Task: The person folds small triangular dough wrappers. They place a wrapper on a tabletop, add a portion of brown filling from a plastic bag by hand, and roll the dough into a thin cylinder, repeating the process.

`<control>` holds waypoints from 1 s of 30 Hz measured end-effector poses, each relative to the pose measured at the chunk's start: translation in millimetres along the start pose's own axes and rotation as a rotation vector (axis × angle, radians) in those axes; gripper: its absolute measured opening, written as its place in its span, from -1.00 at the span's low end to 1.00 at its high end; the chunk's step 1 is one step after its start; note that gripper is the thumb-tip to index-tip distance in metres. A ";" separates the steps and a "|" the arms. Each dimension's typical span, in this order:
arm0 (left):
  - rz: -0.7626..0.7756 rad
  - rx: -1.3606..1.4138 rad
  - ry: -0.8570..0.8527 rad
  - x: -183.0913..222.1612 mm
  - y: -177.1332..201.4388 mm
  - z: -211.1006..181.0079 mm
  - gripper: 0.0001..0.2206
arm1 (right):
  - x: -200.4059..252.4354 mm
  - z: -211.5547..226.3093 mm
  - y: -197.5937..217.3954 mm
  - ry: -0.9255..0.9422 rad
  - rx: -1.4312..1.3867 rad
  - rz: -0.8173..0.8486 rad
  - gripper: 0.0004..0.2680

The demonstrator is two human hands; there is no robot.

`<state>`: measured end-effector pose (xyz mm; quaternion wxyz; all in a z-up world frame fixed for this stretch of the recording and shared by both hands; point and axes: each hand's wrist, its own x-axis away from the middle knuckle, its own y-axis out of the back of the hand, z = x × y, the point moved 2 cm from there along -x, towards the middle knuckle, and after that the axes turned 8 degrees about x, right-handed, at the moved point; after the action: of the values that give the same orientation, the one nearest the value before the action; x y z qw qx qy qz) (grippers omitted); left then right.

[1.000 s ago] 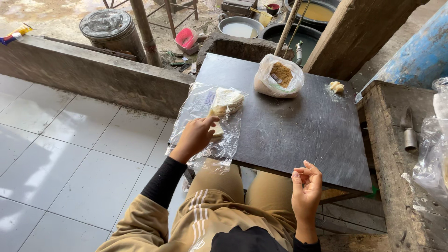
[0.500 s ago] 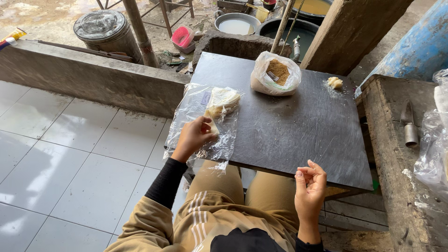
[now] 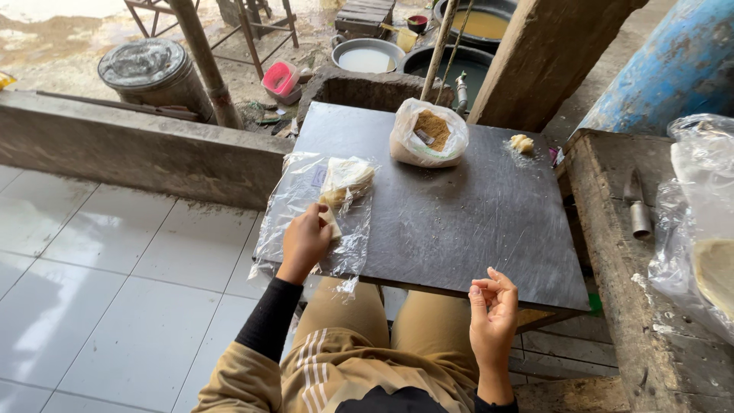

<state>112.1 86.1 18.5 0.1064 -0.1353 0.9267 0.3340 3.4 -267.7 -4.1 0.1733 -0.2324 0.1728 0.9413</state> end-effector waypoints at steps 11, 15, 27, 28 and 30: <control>-0.389 -0.016 -0.444 -23.2 -55.2 -63.0 -0.69 | 0.7 -5.4 6.3 -0.030 -0.018 -0.035 -0.73; -0.235 -0.056 -0.565 -16.7 -119.2 -96.8 -0.76 | -1.1 -4.8 11.8 -0.024 0.055 -0.053 -0.74; 0.124 0.051 -0.597 41.3 -107.0 -126.9 -0.64 | -101.7 -30.6 34.2 0.027 0.117 -0.017 -0.75; 0.156 0.036 -0.573 47.9 -96.0 -129.5 -0.66 | -124.7 -36.2 40.4 0.054 0.273 -0.044 -0.75; 0.136 0.088 -0.603 60.2 -69.0 -135.5 -0.64 | -178.1 -47.9 48.0 0.190 0.555 -0.075 -0.72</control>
<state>63.2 -63.6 62.7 0.3598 0.0366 0.8738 0.3252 150.1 -373.2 56.4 0.2481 -0.2695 0.4305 0.8249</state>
